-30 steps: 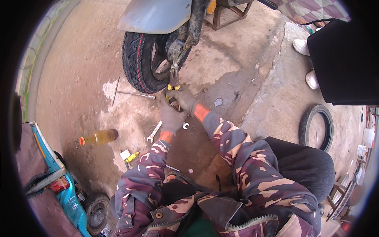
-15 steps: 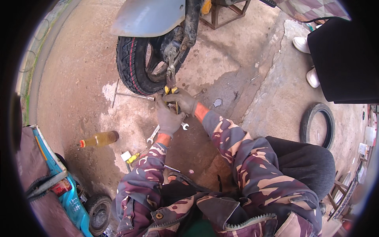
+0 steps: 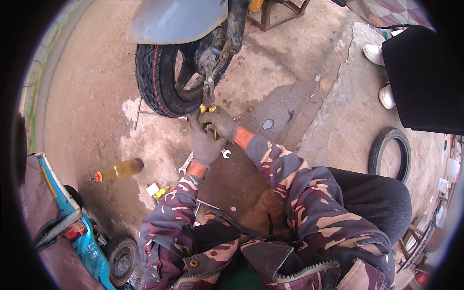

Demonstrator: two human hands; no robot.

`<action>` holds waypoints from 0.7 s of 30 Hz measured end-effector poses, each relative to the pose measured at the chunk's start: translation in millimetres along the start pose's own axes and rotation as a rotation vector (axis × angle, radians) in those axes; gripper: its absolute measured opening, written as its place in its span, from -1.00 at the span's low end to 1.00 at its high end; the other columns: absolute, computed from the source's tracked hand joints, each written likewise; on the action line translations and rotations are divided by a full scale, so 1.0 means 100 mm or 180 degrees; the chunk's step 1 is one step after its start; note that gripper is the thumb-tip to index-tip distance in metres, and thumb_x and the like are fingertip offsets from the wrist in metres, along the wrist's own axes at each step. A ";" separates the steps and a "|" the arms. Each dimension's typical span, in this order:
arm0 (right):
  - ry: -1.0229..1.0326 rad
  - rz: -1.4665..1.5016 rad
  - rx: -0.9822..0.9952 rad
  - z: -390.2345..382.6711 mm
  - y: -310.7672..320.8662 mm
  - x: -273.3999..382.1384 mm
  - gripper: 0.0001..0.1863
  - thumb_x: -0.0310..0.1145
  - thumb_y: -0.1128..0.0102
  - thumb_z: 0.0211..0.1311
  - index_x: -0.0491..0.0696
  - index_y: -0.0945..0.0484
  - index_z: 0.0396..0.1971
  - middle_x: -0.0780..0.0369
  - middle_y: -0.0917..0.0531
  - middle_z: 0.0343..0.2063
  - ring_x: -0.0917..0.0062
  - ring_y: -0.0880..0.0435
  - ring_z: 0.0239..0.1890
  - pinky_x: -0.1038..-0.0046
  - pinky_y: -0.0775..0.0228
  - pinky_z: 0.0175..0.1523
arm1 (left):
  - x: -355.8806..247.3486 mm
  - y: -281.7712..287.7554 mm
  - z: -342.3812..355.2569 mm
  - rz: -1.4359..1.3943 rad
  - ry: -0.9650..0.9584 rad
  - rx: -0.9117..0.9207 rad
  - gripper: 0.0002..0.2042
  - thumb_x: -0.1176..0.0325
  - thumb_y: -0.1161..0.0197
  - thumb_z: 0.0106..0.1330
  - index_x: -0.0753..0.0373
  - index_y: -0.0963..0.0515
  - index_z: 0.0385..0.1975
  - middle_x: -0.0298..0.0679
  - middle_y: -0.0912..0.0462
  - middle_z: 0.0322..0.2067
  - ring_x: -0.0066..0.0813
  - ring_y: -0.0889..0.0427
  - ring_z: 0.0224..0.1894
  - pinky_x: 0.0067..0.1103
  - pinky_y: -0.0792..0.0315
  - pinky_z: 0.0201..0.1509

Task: The person works on the front wheel of a scooter, using a wrench to loosen and tighten bolts, then applies liquid from a bottle to the tire valve and checks the wheel. Tools and spare tires are visible on the ground.

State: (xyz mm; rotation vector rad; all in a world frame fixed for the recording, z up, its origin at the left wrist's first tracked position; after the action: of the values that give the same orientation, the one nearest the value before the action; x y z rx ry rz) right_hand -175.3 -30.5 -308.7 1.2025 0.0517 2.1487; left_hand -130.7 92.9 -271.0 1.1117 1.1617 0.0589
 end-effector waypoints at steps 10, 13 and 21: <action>-0.1321 -0.0123 0.0435 0.10 -0.03 0.09 -0.79 -0.39 -0.14 0.34 -0.16 -0.73 -0.30 0.15 -0.79 -0.30 0.49 -0.75 -0.29 0.39 -0.59 -0.15 | -0.02 0.07 0.00 -0.0087 -0.0181 -0.0043 0.10 0.33 -0.65 -0.15 0.38 -0.11 0.46 0.25 -0.39 0.21 0.26 -0.51 0.23 -0.13 -0.51 0.27; -0.1480 0.0808 0.0317 0.17 0.04 0.18 -0.79 -0.38 -0.15 0.37 -0.15 -0.74 -0.27 0.22 -0.78 -0.32 0.54 -0.73 -0.28 0.39 -0.57 -0.13 | -0.05 0.05 -0.01 0.0161 -0.0009 0.0003 0.14 0.31 -0.67 -0.15 0.41 -0.08 0.48 0.25 -0.39 0.23 0.24 -0.49 0.25 -0.17 -0.46 0.35; -0.3706 0.2809 -0.0359 -0.16 0.32 0.03 -0.64 -0.21 -0.28 0.38 -0.18 -0.66 -0.01 0.21 -0.74 -0.17 0.56 -0.69 -0.18 0.48 -0.56 -0.07 | 0.32 -0.08 -0.26 0.0218 0.0037 0.0307 -0.30 0.45 -0.40 0.18 0.32 -0.38 0.40 0.17 -0.56 0.18 0.07 -0.59 0.23 -0.25 -0.49 0.32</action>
State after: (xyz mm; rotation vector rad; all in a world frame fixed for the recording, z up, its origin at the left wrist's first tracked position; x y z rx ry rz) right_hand -205.8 -49.4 -304.2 2.4996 -1.2657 1.6292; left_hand -138.7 124.0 -298.3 1.2377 1.1466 0.0630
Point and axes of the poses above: each hand's wrist, its own z-axis towards the middle knuckle, its own y-axis out of the back of the hand, x = y × z, the point moved 3 cm from there along z, towards the middle knuckle
